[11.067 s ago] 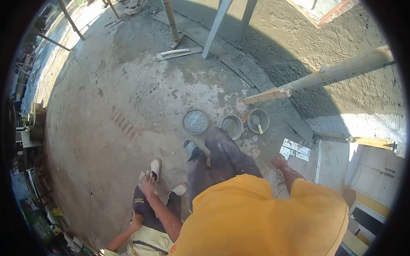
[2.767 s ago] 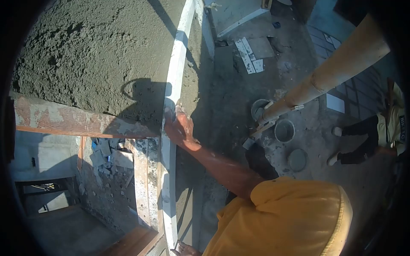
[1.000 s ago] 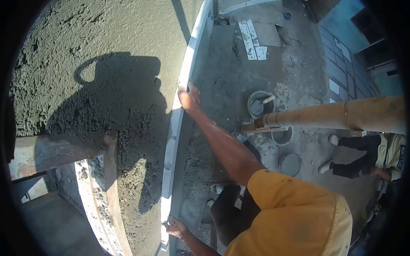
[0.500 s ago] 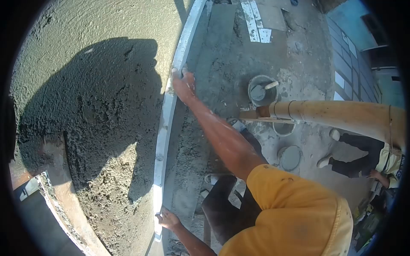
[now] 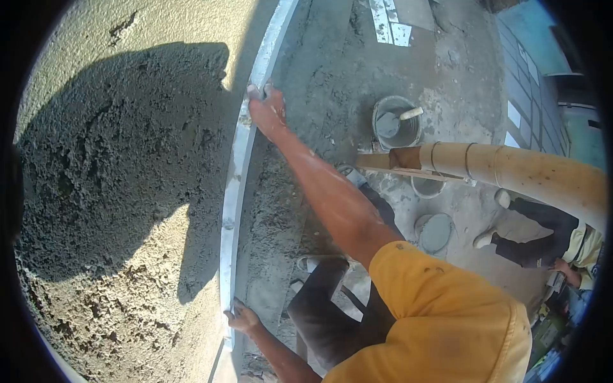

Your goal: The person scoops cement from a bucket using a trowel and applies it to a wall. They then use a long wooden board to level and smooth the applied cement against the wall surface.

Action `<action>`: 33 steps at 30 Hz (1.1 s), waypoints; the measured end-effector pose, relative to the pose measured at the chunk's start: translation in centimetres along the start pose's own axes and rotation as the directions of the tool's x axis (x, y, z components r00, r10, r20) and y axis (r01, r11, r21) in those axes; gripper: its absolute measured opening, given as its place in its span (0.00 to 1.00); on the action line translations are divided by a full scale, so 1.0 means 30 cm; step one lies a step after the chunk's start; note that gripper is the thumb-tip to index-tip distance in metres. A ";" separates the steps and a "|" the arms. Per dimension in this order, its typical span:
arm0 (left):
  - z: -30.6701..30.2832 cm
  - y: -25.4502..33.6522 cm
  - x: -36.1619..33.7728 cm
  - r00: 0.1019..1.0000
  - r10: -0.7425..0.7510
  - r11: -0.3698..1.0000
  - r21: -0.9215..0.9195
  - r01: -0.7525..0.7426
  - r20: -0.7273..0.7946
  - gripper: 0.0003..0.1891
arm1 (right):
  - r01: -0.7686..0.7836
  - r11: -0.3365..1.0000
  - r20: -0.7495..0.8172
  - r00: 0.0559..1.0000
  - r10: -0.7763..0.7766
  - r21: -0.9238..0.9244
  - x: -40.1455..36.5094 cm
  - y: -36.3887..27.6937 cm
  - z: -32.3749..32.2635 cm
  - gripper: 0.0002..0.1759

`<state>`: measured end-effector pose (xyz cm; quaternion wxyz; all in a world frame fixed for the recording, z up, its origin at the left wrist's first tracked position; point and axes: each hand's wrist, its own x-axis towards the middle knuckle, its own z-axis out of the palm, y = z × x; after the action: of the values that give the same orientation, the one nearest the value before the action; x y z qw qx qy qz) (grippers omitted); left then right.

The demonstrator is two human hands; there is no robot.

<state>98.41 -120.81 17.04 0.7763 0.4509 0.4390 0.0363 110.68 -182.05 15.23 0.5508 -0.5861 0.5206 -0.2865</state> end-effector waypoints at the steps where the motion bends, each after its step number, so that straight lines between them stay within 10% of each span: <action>1: -0.006 -0.027 0.025 0.999 -0.018 1.000 -0.022 0.019 0.046 0.29 | -0.022 0.999 0.009 1.000 0.022 0.041 0.017 0.019 -0.008 0.27; 9: -0.244 0.221 0.101 0.990 -0.048 0.996 -0.067 0.057 0.134 0.37 | -0.044 0.999 0.128 0.991 0.041 0.023 -0.232 -0.039 -0.017 0.38; 13: -0.109 -0.071 0.162 0.999 -0.045 0.998 -0.035 0.045 -0.009 0.34 | -0.123 0.992 0.219 0.969 0.116 0.022 -0.035 0.092 -0.014 0.39; 16: -0.104 -0.275 0.276 0.992 -0.020 0.999 0.043 0.014 0.123 0.32 | 0.028 0.998 -0.024 0.999 -0.027 0.052 0.151 0.347 0.084 0.32; 24: -0.251 -0.044 0.270 0.983 -0.028 0.999 -0.012 0.031 0.184 0.35 | -0.089 0.996 0.187 0.979 0.084 0.018 -0.142 0.253 0.045 0.37; 28: -0.191 -0.286 0.345 0.990 0.063 0.997 0.044 -0.070 0.129 0.31 | -0.131 0.991 0.262 0.957 0.128 -0.006 0.033 0.350 0.038 0.40; 30: -0.189 -0.400 0.433 0.995 -0.026 0.998 -0.057 0.031 0.097 0.29 | 0.039 0.999 -0.011 0.999 -0.040 -0.016 0.154 0.537 0.131 0.28; 33: -0.223 -0.417 0.454 0.987 0.069 0.993 0.089 -0.082 0.147 0.29 | 0.036 0.998 -0.005 0.999 -0.036 0.043 0.150 0.522 0.114 0.29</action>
<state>97.72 -117.58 -2.35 0.7818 0.5047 0.3660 0.0124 110.49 -182.71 -1.40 0.5569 -0.5827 0.5049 -0.3089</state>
